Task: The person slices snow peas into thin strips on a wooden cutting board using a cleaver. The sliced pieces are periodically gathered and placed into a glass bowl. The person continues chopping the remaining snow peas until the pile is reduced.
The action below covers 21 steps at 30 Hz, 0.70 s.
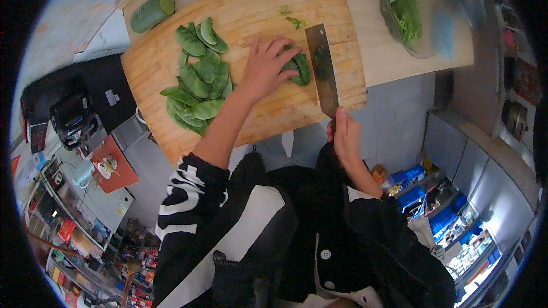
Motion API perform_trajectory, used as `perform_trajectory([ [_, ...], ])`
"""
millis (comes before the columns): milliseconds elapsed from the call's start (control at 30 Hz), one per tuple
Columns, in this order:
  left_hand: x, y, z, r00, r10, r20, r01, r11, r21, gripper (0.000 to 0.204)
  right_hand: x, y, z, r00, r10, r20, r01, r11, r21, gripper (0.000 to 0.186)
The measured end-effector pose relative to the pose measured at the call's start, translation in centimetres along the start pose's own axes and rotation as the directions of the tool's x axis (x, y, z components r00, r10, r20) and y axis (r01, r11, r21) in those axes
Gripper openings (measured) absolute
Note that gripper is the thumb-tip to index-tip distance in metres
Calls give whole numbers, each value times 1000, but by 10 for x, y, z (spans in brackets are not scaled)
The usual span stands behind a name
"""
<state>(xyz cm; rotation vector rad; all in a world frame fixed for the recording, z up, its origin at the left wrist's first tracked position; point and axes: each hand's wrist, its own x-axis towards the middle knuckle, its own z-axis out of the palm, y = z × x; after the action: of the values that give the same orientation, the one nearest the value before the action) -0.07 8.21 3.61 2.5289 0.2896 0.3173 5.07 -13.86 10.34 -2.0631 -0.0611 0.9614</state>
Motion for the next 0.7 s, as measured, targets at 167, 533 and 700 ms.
perform_trajectory([
  [167,25,-3,-10,950,143,276,-175,980,93,36,3,-5,-11,999,-5,44,7,999,-45,53],
  [533,7,-1,-25,977,103,-188,-41,950,308,20,22,5,-45,988,-64,141,81,990,-116,50],
  [700,-2,2,-12,983,91,-159,-31,938,345,25,31,-8,-55,976,-112,184,140,979,-149,52],
])
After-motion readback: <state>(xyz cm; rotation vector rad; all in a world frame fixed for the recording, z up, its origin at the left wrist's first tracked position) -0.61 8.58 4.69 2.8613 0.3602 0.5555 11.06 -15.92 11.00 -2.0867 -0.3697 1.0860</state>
